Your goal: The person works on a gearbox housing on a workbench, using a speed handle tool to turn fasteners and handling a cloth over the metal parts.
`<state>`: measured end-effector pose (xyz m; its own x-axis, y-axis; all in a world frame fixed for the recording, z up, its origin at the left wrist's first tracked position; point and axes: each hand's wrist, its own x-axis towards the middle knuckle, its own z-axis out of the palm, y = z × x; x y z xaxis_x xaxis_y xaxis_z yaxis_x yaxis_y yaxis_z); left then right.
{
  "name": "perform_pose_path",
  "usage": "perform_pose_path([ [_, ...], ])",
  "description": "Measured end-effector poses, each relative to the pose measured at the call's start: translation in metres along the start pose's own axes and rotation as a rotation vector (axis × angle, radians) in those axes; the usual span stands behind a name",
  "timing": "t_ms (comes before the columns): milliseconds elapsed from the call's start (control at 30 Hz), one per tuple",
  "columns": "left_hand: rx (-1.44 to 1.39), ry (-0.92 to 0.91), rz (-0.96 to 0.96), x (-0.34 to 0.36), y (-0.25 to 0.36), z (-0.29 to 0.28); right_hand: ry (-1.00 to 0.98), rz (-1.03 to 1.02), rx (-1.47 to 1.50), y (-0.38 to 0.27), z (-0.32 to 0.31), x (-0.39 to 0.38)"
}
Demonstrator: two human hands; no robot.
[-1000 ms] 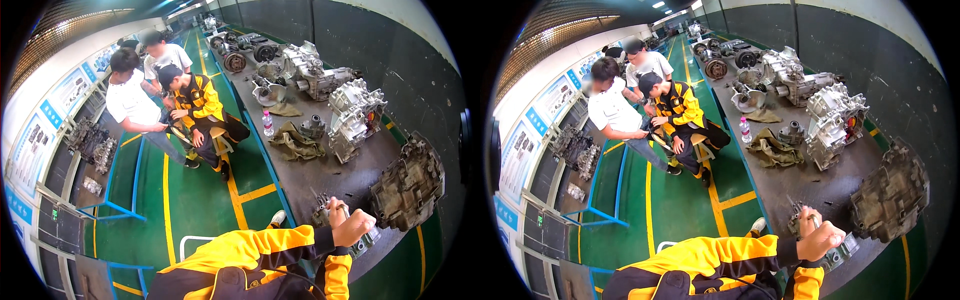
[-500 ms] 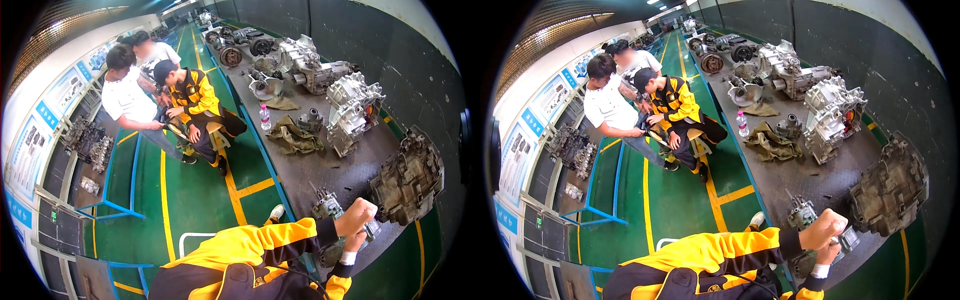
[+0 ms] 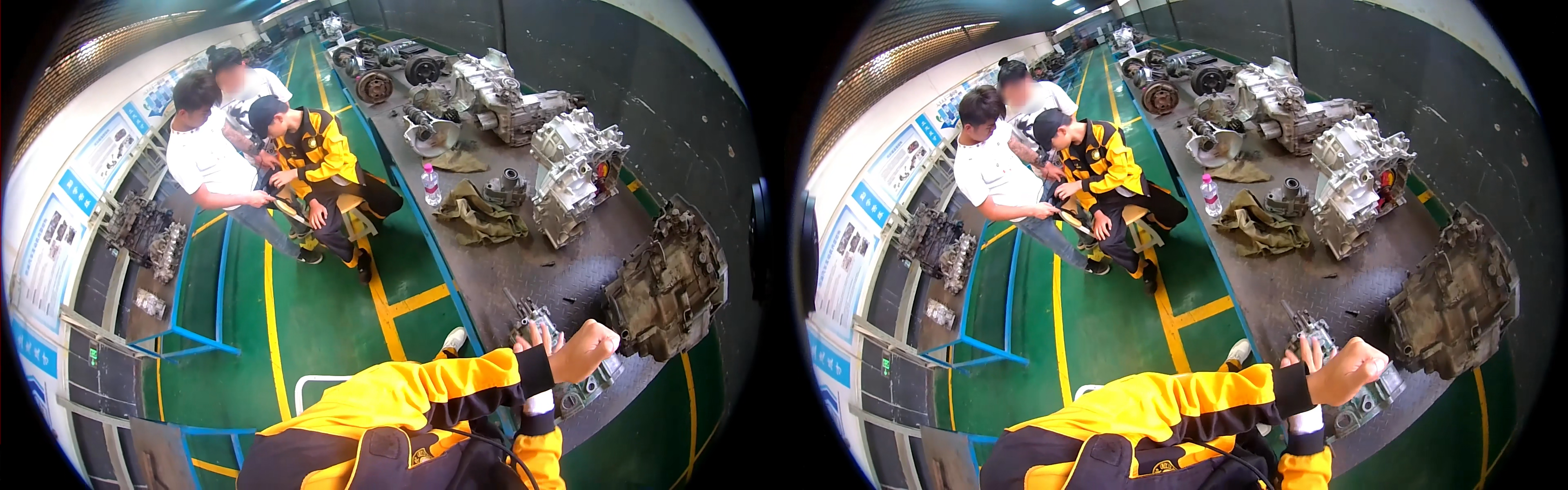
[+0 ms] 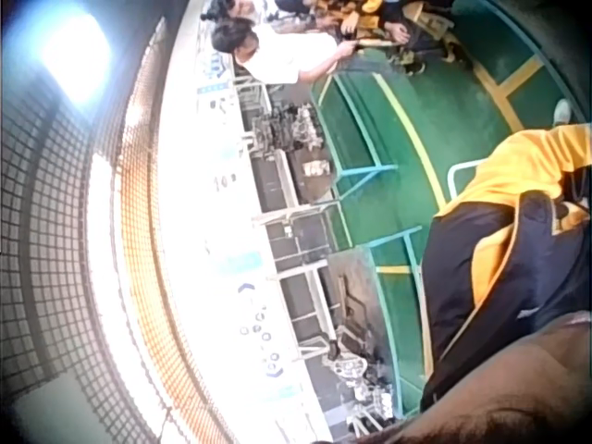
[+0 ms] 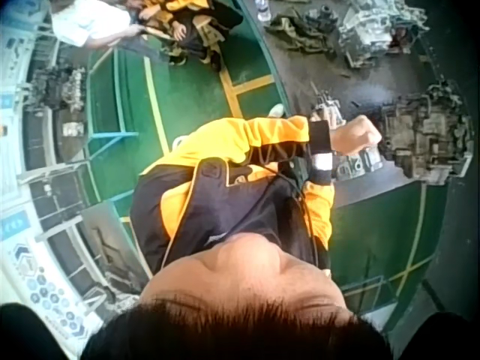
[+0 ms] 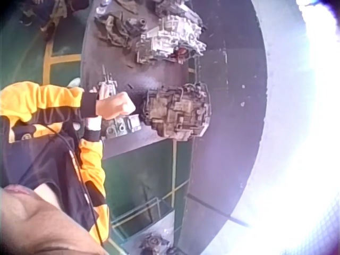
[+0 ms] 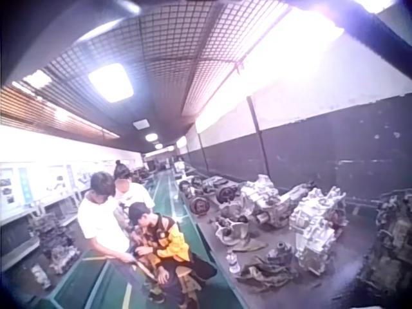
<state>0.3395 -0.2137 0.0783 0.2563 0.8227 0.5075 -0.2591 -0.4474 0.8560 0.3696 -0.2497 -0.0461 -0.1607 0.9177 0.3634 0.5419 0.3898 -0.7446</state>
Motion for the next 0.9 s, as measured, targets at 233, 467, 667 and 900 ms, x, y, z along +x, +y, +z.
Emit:
perform_pose_path([
  [233, -0.014, 0.0, -0.007, -0.009, -0.003, 0.007, -0.173, 0.225, -0.205, 0.003, -0.014, 0.058],
  [467, 0.204, 0.061, 0.064, -0.011, -0.014, 0.011, 0.312, 0.356, 0.285, 0.061, -0.036, 0.036],
  [667, -0.222, 0.047, -0.166, 0.016, -0.014, -0.023, 0.448, 0.315, 0.286, 0.024, -0.04, -0.028],
  [900, -0.284, 0.025, -0.241, 0.015, -0.018, -0.009, -0.027, 0.045, 0.123, -0.008, -0.059, -0.04],
])
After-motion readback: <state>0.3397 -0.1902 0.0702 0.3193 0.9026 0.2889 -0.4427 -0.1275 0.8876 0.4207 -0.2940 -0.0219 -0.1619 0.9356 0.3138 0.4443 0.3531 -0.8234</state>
